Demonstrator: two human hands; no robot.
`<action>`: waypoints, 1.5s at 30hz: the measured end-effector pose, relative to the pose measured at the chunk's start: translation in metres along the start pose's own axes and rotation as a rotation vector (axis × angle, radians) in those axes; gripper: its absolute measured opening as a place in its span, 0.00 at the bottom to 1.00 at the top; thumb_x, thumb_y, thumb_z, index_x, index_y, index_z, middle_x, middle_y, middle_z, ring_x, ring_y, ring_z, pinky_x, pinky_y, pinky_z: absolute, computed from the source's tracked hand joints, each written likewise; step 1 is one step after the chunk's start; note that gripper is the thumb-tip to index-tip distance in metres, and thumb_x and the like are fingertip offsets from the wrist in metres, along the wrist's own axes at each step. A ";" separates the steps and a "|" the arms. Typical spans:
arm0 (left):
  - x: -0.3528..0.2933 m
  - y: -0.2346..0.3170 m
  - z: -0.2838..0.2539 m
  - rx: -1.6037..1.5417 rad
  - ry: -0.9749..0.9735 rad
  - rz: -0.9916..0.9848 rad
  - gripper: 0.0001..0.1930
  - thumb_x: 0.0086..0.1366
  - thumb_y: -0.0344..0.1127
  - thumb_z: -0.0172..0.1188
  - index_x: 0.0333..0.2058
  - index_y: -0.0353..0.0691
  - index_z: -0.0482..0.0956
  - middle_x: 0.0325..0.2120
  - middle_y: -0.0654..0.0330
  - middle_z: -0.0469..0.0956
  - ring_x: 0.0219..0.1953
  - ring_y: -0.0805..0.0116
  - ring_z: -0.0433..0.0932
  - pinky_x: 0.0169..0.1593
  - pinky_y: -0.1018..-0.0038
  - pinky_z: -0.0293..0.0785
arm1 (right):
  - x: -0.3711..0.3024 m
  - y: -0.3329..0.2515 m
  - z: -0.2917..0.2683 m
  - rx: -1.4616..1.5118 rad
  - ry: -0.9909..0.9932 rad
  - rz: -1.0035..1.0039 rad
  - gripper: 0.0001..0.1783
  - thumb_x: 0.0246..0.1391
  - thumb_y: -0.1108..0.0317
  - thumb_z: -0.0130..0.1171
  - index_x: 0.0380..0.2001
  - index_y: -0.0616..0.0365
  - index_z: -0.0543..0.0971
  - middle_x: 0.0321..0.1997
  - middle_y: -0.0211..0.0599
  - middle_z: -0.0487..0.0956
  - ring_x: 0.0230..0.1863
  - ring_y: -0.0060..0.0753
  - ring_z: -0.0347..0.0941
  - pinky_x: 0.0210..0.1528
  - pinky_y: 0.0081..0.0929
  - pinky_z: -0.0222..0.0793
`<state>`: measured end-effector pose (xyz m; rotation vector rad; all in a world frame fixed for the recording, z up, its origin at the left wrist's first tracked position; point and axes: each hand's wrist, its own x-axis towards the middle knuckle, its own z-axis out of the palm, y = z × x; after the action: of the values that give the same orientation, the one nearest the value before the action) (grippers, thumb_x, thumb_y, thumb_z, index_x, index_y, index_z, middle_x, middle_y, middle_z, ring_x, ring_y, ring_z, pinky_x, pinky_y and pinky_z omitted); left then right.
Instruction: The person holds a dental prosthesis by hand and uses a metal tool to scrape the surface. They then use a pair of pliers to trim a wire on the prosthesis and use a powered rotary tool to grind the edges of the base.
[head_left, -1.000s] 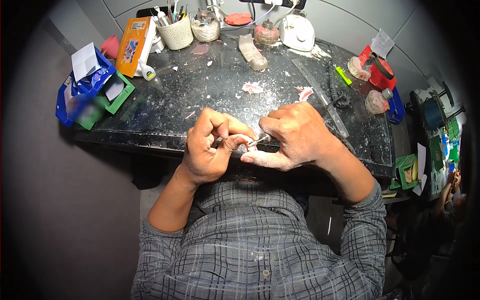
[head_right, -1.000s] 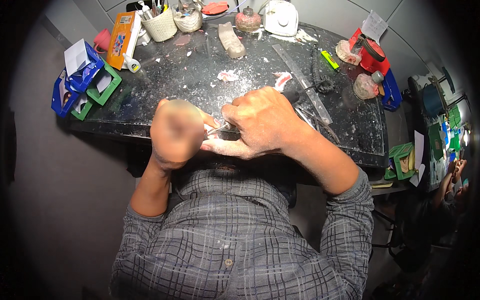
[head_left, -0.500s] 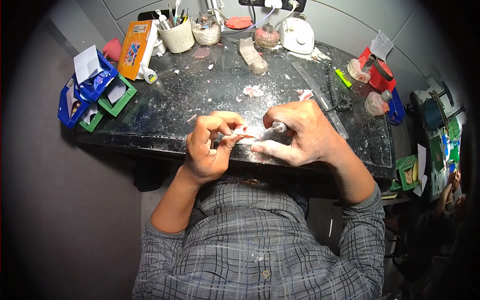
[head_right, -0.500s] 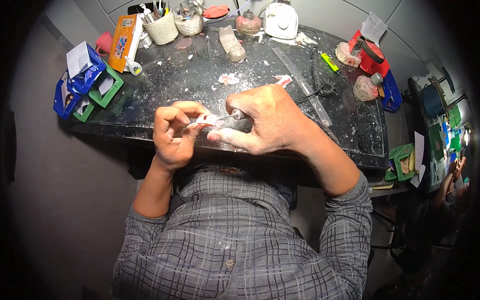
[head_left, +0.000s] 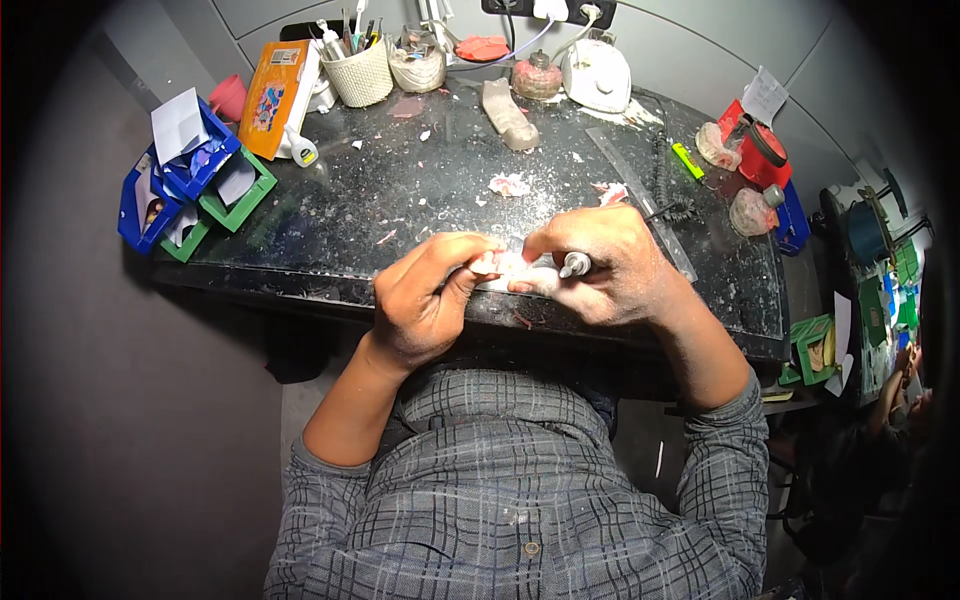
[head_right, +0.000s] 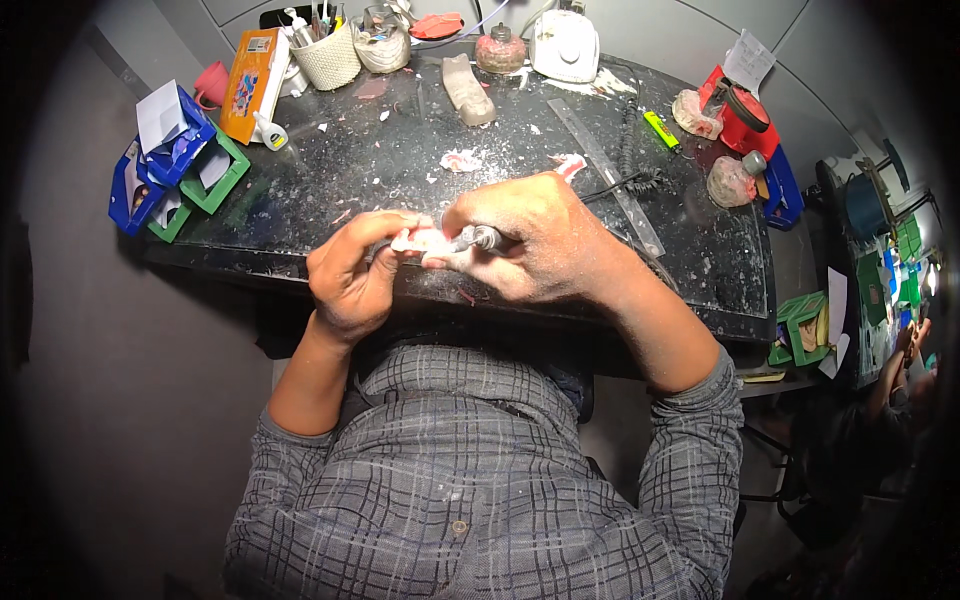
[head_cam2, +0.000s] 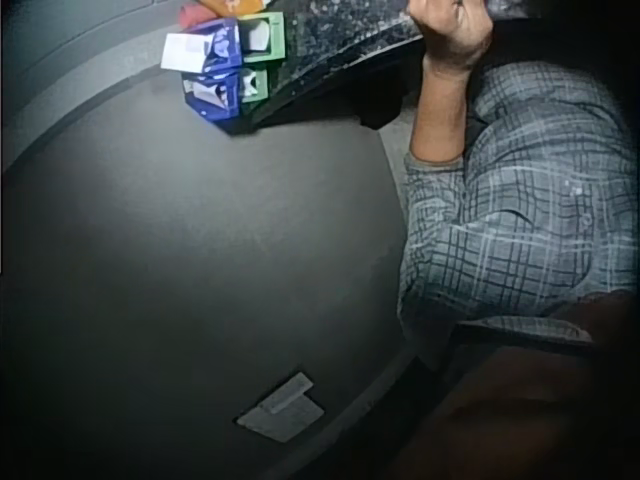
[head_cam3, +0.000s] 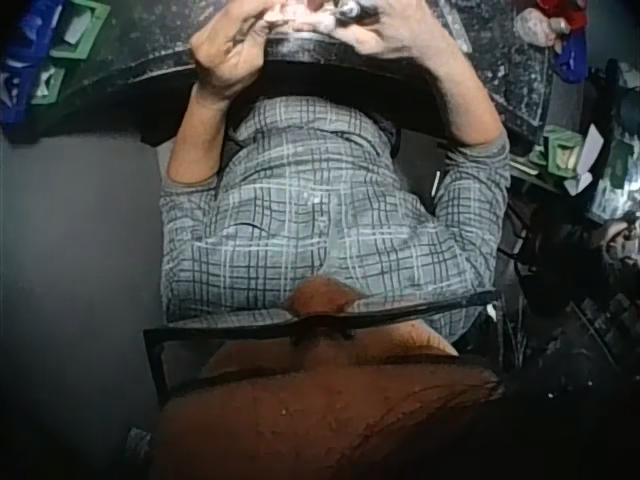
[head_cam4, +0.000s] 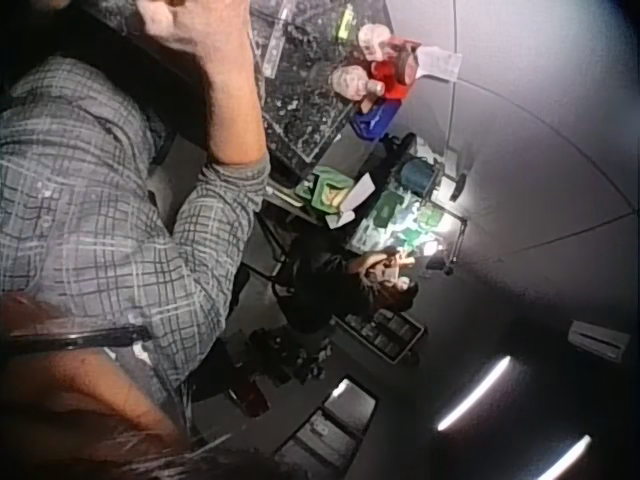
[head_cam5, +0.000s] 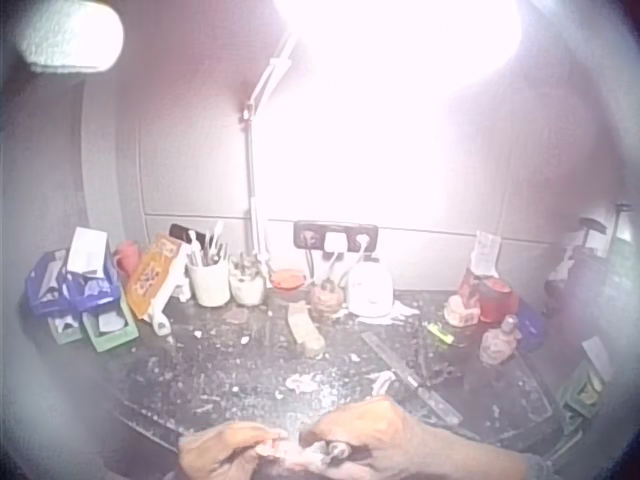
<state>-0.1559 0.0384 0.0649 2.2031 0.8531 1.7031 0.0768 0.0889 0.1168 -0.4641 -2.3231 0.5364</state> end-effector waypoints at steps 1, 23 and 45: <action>-0.003 0.000 0.000 -0.009 -0.023 -0.017 0.10 0.66 0.19 0.64 0.45 0.29 0.81 0.39 0.48 0.86 0.40 0.57 0.88 0.44 0.70 0.83 | 0.001 -0.004 -0.001 0.022 -0.018 0.015 0.13 0.47 0.64 0.74 0.32 0.57 0.80 0.22 0.40 0.78 0.22 0.42 0.78 0.26 0.34 0.73; -0.008 0.016 0.015 -0.232 -0.054 -0.031 0.10 0.67 0.23 0.68 0.44 0.26 0.78 0.36 0.47 0.86 0.38 0.64 0.87 0.45 0.68 0.85 | 0.002 -0.003 0.003 0.068 -0.132 -0.068 0.28 0.47 0.45 0.77 0.20 0.55 0.74 0.16 0.35 0.70 0.17 0.39 0.71 0.22 0.34 0.66; -0.014 0.013 0.020 -0.348 -0.045 -0.046 0.13 0.65 0.20 0.68 0.46 0.26 0.76 0.38 0.48 0.84 0.42 0.62 0.86 0.48 0.64 0.85 | 0.001 -0.003 0.002 0.128 -0.135 -0.118 0.26 0.44 0.52 0.80 0.20 0.57 0.73 0.16 0.34 0.66 0.16 0.39 0.66 0.21 0.35 0.59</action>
<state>-0.1349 0.0229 0.0541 1.9649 0.5431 1.6302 0.0737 0.0864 0.1175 -0.2344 -2.4078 0.6723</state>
